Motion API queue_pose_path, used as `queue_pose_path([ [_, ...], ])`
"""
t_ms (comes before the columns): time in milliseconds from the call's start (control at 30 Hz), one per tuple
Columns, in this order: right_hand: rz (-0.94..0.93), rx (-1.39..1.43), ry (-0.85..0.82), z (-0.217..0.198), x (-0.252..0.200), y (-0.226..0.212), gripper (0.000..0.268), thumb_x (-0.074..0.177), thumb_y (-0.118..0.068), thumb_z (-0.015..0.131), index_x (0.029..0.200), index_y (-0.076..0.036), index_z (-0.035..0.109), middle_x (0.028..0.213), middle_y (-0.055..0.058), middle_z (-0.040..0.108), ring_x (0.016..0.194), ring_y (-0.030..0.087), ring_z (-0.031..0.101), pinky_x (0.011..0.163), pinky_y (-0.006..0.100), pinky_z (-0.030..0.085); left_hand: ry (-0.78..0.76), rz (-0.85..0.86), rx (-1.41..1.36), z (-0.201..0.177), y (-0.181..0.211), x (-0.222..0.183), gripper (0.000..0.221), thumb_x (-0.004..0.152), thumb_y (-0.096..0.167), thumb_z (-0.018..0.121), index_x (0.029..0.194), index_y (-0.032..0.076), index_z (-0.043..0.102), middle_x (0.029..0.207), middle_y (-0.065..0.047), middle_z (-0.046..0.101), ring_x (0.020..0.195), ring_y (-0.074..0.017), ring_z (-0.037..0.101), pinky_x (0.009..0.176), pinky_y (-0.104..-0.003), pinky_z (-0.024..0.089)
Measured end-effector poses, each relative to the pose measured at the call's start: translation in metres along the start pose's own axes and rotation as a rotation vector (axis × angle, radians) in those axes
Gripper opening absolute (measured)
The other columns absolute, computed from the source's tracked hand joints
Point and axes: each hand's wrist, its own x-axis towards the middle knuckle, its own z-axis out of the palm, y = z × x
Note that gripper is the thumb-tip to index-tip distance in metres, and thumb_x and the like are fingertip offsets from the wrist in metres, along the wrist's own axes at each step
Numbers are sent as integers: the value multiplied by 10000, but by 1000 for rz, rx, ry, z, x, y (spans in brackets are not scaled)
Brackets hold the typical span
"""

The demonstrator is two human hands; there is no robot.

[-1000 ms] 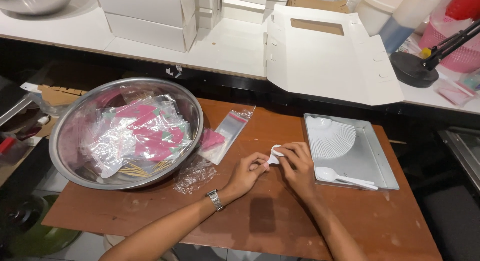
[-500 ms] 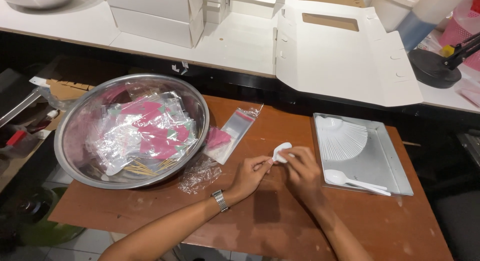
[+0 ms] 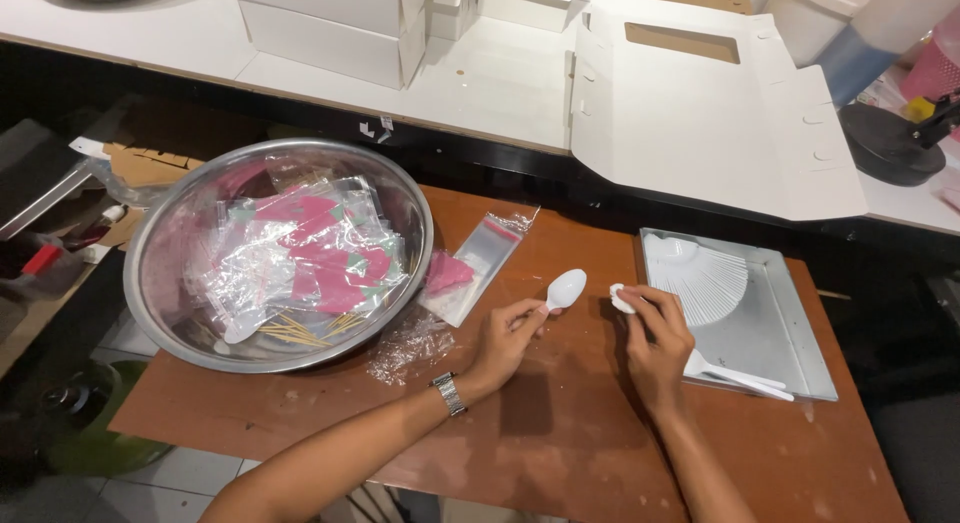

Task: Wrapping individual plastic spoons and paper cutouts into small plastic bags and organizing them in a tray.

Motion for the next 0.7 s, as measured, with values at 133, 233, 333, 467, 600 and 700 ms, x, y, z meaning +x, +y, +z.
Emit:
queue_pose_path([
  [133, -89, -44, 10, 15, 13, -49, 213, 878, 185, 665, 969, 22, 768, 962, 125, 717, 891, 302, 676, 821, 377, 569, -16, -20, 4, 3, -10, -2, 205, 993, 158, 610, 994, 66, 793, 598, -35, 620, 517, -64, 435, 495, -212, 393],
  [233, -98, -37, -84, 19, 15, -52, 253, 850, 157, 662, 974, -27, 786, 970, 84, 733, 903, 289, 678, 828, 369, 575, -43, -43, 14, 7, -4, -13, 177, 966, 163, 641, 942, 102, 805, 574, -4, 591, 518, -48, 423, 497, -186, 376],
  [333, 5, 19, -16, 9, 22, -42, 255, 902, 186, 600, 1027, 26, 754, 971, 114, 703, 907, 309, 662, 822, 403, 553, -76, 77, 164, 8, 19, -15, 136, 934, 209, 692, 909, 138, 805, 594, -38, 662, 574, -80, 494, 568, -251, 452],
  [467, 2, 0, 73, 1, 30, -77, 278, 873, 233, 626, 1032, 49, 759, 965, 125, 688, 903, 288, 658, 808, 366, 565, -86, 198, 210, 12, 7, -17, 139, 957, 199, 678, 967, 150, 808, 623, -33, 678, 584, -101, 514, 579, -267, 469],
  [600, 17, -14, 115, 0, 30, -64, 240, 874, 243, 649, 1020, 82, 751, 979, 157, 680, 920, 318, 665, 803, 381, 575, -64, 138, 140, 15, 7, -17, 180, 993, 231, 638, 995, 150, 798, 604, -2, 643, 583, -54, 466, 560, -225, 436],
  [700, 22, -47, 168, -5, 18, -46, 237, 917, 240, 650, 1055, 76, 752, 1014, 162, 676, 942, 312, 657, 827, 377, 568, -33, 68, 73, 13, -5, -14, 194, 994, 175, 625, 1068, 92, 785, 654, -39, 684, 570, -71, 457, 539, -235, 418],
])
